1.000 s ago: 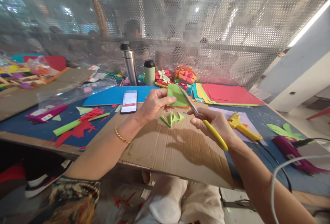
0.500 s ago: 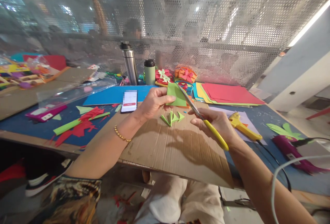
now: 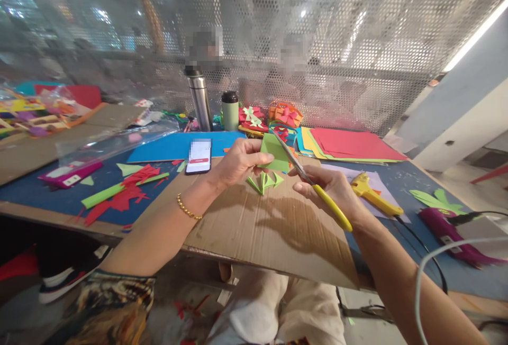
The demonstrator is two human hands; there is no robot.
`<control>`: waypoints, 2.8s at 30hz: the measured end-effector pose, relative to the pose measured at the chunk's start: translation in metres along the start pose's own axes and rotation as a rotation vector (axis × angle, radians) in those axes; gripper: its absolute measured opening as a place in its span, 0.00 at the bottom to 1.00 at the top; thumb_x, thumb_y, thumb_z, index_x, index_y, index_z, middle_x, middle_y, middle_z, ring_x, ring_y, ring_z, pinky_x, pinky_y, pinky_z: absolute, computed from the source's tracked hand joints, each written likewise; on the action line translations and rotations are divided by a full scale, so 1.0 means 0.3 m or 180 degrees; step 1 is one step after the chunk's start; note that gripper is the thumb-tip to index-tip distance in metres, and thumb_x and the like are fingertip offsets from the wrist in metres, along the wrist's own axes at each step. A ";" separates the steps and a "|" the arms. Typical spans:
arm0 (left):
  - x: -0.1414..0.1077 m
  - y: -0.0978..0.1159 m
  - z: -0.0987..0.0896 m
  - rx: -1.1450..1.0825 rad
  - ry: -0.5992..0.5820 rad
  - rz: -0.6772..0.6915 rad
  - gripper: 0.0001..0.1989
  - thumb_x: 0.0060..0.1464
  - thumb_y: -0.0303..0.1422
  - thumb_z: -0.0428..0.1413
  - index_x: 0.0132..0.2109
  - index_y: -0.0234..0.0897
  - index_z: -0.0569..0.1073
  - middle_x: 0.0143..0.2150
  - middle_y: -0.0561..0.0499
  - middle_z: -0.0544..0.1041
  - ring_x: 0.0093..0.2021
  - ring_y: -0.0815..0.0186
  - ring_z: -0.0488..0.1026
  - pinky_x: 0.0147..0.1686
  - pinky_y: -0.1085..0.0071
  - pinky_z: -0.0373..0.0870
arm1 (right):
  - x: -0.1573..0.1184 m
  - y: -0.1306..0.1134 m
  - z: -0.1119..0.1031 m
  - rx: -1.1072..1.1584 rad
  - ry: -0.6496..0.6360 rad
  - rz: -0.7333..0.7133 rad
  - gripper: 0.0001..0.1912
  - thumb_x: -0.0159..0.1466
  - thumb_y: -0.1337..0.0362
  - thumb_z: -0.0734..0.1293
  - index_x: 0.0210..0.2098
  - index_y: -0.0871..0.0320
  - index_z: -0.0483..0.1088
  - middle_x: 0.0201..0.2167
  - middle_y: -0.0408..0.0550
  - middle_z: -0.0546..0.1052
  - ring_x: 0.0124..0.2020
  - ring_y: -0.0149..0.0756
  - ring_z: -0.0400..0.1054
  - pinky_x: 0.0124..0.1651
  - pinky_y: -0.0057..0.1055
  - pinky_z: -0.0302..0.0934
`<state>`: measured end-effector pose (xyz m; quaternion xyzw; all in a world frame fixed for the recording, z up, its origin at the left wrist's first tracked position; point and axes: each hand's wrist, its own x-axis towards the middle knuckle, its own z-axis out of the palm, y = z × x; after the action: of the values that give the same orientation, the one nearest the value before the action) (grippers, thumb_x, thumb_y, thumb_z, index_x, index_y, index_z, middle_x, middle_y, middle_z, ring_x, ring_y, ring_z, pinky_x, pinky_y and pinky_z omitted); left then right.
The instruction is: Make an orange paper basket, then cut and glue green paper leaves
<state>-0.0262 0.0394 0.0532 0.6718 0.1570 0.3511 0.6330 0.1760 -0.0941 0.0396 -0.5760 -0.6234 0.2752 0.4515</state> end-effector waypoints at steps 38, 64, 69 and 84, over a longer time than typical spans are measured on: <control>0.018 -0.037 -0.037 -0.0245 -0.0270 -0.0310 0.15 0.45 0.39 0.74 0.36 0.33 0.82 0.31 0.50 0.80 0.26 0.72 0.73 0.24 0.75 0.63 | 0.006 0.025 0.025 -0.0148 0.0090 -0.0020 0.35 0.59 0.32 0.74 0.39 0.61 0.83 0.20 0.38 0.61 0.22 0.28 0.52 0.25 0.28 0.47; 0.045 -0.133 0.013 -0.0176 0.0367 -0.0398 0.11 0.60 0.34 0.68 0.38 0.31 0.76 0.36 0.43 0.85 0.21 0.71 0.75 0.23 0.73 0.68 | 0.110 0.080 -0.005 -0.3097 0.0443 0.1472 0.24 0.72 0.59 0.61 0.56 0.67 0.80 0.50 0.72 0.85 0.54 0.60 0.82 0.48 0.41 0.68; 0.047 -0.149 0.021 -0.0316 0.0147 -0.0492 0.10 0.61 0.33 0.67 0.41 0.28 0.80 0.40 0.37 0.87 0.22 0.69 0.78 0.24 0.72 0.70 | 0.114 0.074 0.039 -0.3366 0.0300 0.1568 0.23 0.73 0.63 0.61 0.57 0.70 0.80 0.53 0.78 0.83 0.56 0.64 0.81 0.52 0.47 0.69; 0.037 -0.169 0.005 -0.0570 -0.0345 -0.0528 0.18 0.56 0.38 0.73 0.47 0.30 0.82 0.43 0.37 0.88 0.27 0.65 0.83 0.31 0.70 0.78 | 0.171 -0.001 -0.025 0.0079 -0.0134 0.0276 0.15 0.65 0.57 0.70 0.42 0.60 0.85 0.28 0.49 0.82 0.28 0.35 0.79 0.30 0.29 0.74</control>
<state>-0.0056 0.0530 0.0076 0.6154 0.1456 0.2734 0.7248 0.1860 -0.0460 0.0556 -0.5909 -0.6038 0.3142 0.4330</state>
